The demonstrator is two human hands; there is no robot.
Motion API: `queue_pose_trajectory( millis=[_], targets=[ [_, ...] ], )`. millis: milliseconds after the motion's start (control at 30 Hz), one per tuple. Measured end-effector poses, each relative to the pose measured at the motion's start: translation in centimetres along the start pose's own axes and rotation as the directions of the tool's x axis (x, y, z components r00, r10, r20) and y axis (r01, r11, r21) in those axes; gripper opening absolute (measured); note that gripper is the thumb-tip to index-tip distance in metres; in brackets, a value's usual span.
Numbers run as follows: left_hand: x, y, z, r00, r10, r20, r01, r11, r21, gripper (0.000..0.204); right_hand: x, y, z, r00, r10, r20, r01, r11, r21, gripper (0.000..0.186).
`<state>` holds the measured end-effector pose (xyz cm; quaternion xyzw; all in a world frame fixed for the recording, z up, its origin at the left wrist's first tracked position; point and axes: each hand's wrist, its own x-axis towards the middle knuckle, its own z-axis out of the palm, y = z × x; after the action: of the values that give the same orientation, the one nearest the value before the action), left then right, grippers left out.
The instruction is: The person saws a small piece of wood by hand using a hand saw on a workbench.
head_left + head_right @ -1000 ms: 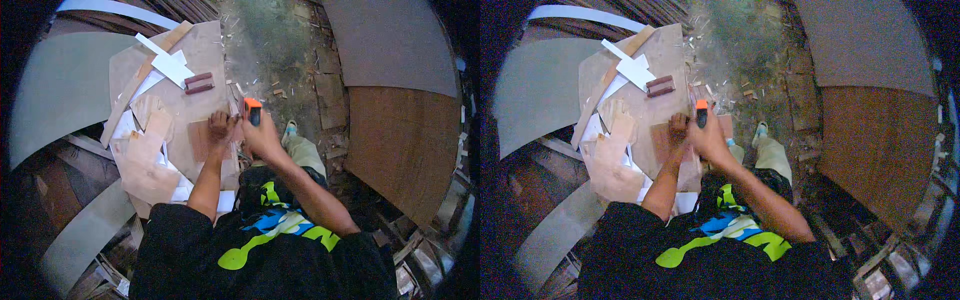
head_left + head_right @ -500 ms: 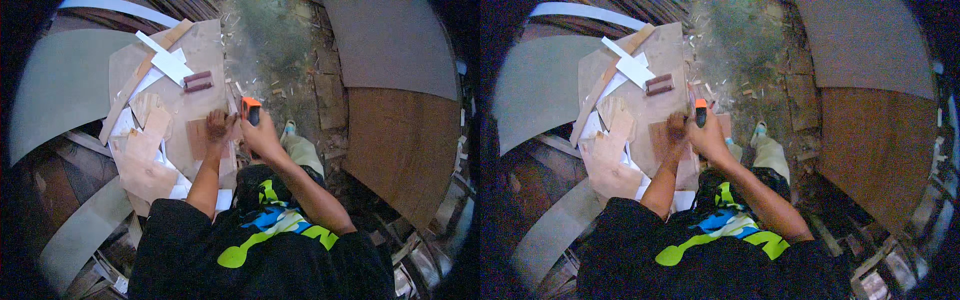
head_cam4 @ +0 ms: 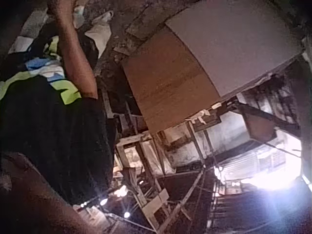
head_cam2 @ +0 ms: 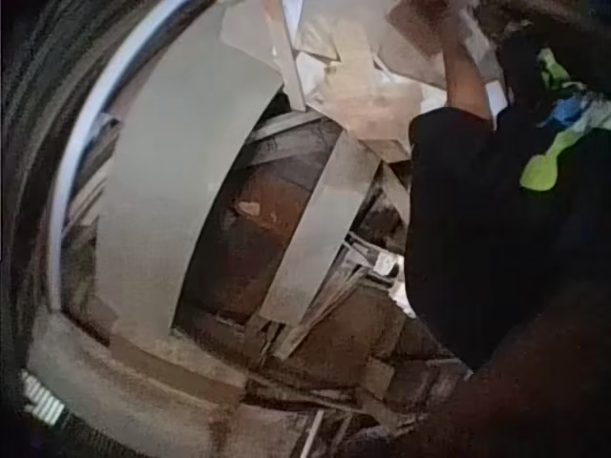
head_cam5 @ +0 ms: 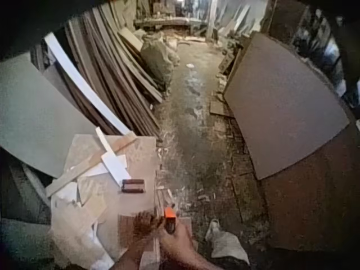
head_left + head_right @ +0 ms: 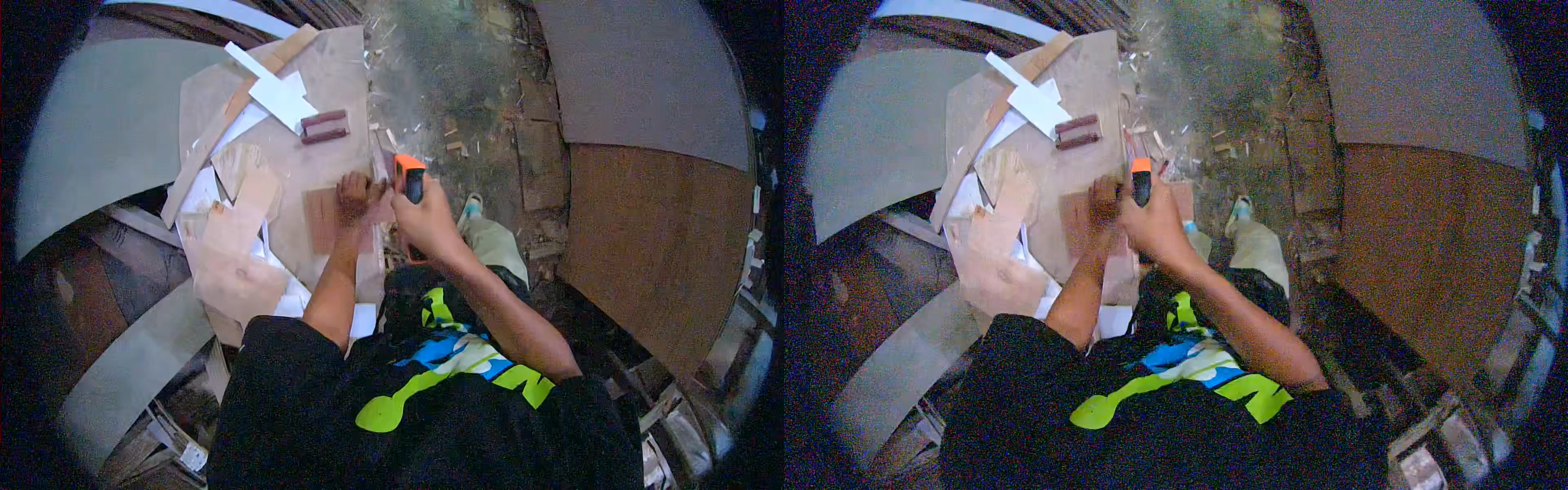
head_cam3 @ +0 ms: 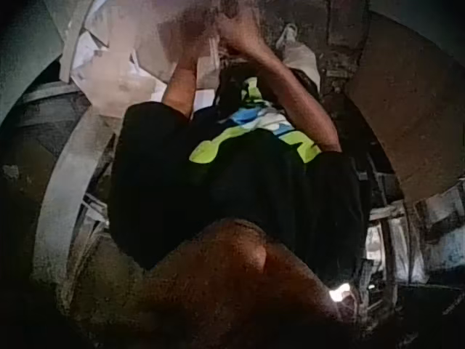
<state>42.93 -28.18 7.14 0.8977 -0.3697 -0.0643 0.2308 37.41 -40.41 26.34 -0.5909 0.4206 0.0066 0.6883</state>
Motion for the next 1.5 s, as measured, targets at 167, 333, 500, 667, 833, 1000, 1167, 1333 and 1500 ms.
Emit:
queue_pose_trajectory(
  millis=[167,333,500,667,833,1000,1167,1333,1500],
  targets=[
    [0.3,0.7,-0.9,0.985,0.112,-0.130,-0.105,0.993,0.057,0.019,0.1,-0.4,-0.2,0.993,-0.111,-0.042,0.103,0.984,-0.146,0.018],
    [-0.5,1.5,-1.6,0.970,0.204,-0.135,-0.182,0.970,0.163,0.021,-0.5,0.4,-0.3,0.984,-0.177,-0.037,0.167,0.969,-0.182,0.025],
    [-0.5,0.7,-1.1,0.962,0.266,-0.062,-0.238,0.928,0.287,0.016,0.1,2.7,-0.4,0.999,0.031,0.029,-0.028,0.994,-0.102,0.027],
    [-0.4,0.3,0.0,0.974,0.197,-0.111,-0.176,0.969,0.174,0.015,1.8,4.3,0.5,0.982,-0.143,-0.122,0.122,0.979,-0.164,0.024],
    [-0.8,0.0,0.2,0.997,0.074,-0.025,-0.073,0.997,0.035,0.016,4.3,4.2,-0.7,0.996,-0.085,-0.011,0.084,0.995,-0.059,0.012],
    [-0.9,-0.3,0.7,0.999,0.030,-0.035,-0.028,0.998,0.060,0.017,8.0,2.0,-2.0,0.924,0.145,0.354,-0.294,0.860,0.417,0.010],
    [-1.7,0.6,-0.6,1.000,-0.016,-0.011,0.016,1.000,-0.009,0.034,9.5,1.3,-1.4,0.890,0.213,0.403,-0.374,0.847,0.377,0.011],
    [-3.6,2.1,-2.6,0.943,0.209,0.258,-0.220,0.975,0.014,0.083,7.5,1.4,-1.2,0.895,0.211,0.394,-0.358,0.866,0.349,0.013],
    [-2.9,2.9,-3.9,0.960,0.253,0.122,-0.253,0.967,-0.019,0.089,5.4,1.7,-0.8,0.932,0.114,0.344,-0.222,0.930,0.293,0.014]
  ],
)
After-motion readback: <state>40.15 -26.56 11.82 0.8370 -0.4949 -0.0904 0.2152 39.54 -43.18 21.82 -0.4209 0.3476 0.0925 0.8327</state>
